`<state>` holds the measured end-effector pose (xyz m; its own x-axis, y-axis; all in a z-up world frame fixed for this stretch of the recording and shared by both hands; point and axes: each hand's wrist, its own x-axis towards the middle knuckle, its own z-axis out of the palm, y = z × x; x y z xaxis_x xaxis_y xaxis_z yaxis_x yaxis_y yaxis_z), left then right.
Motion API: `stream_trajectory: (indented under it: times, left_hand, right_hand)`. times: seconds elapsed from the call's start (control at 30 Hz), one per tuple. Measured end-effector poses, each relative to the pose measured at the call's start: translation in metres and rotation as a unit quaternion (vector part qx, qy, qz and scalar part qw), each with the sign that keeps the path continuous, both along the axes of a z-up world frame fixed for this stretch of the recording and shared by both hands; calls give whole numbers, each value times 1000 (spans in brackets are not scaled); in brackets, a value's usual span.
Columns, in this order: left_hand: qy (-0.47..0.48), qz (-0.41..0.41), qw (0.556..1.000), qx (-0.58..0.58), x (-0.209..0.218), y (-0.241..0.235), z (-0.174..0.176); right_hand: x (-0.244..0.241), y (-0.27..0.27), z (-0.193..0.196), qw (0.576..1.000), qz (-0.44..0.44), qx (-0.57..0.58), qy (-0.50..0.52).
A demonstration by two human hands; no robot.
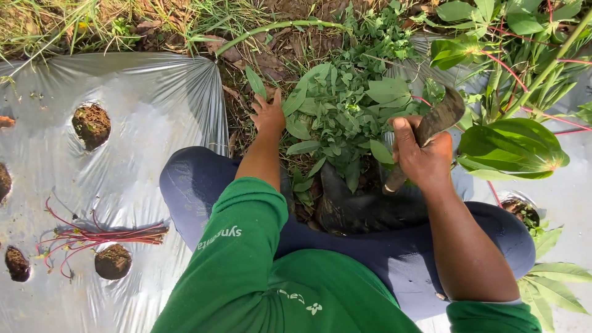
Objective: Stripping leaves from plant stems using a sickle while sitting in a field.
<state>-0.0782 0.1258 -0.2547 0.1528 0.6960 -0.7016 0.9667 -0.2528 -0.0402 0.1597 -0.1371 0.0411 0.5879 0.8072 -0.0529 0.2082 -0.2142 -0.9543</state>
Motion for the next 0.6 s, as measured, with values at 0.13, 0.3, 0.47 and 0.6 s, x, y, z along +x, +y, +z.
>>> stream_trajectory:
  times: [0.13,0.3,0.47,0.6]
  left_hand:
    - [15,46,999,14,4,4,18]
    - [-44,127,990,48,-12,37,-50]
    - [-57,65,988,126,-29,63,-92]
    - [-143,92,981,97,-30,79,-28]
  right_hand:
    - [1,6,-5,1000,1,-10,-3]
    - [5,5,-13,999,1,-42,6]
    - [9,9,-18,999,11,-50,0]
    - [10,10,-20,998,18,-57,4]
